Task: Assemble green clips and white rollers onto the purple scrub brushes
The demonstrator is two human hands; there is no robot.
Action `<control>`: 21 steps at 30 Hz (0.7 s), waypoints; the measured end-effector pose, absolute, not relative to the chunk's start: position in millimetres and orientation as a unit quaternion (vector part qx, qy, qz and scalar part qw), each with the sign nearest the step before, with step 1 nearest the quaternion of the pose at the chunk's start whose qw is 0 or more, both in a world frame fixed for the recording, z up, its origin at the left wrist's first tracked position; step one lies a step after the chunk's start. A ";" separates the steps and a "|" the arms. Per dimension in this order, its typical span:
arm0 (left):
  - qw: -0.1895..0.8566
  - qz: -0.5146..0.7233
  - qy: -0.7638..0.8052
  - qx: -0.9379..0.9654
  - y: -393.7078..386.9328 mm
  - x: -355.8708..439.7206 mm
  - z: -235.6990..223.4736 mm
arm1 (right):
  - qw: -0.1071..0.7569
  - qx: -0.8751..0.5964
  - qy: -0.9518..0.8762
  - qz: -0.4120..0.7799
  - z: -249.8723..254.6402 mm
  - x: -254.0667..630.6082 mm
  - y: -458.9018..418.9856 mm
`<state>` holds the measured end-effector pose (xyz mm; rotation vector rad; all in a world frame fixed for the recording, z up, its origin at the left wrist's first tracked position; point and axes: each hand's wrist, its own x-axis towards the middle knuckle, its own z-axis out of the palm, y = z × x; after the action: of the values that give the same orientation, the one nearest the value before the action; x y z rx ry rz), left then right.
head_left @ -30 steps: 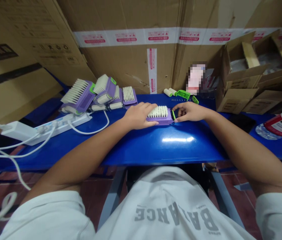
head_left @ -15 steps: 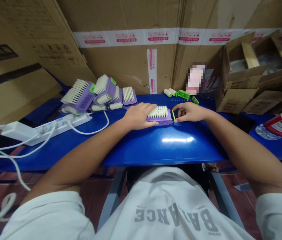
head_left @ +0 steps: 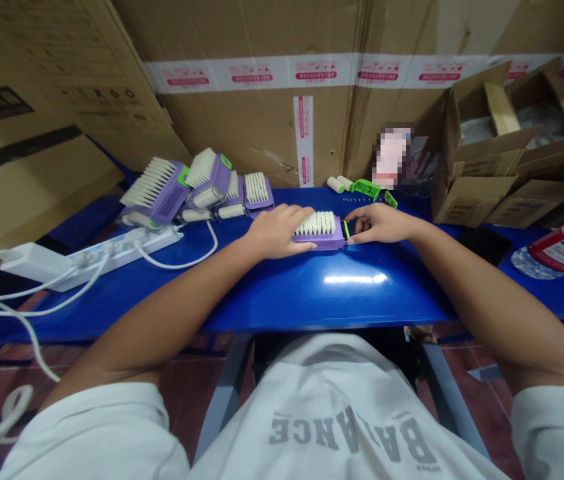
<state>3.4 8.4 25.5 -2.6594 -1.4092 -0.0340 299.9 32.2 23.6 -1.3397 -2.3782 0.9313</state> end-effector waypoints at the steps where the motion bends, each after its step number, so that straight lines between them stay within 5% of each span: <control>1: 0.066 -0.010 -0.469 -0.881 8.2 3.5 25.6 | 0.129 -0.462 -0.817 0.320 23.4 299.8 32.3; 21: 0.069 -0.018 -0.463 -0.884 7.9 3.2 25.2 | 0.141 -0.461 -0.801 0.354 23.3 298.1 30.8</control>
<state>3.2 7.9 25.2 -2.6600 -1.3930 -0.0556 298.1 30.8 23.3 -1.3313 -2.3142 1.0219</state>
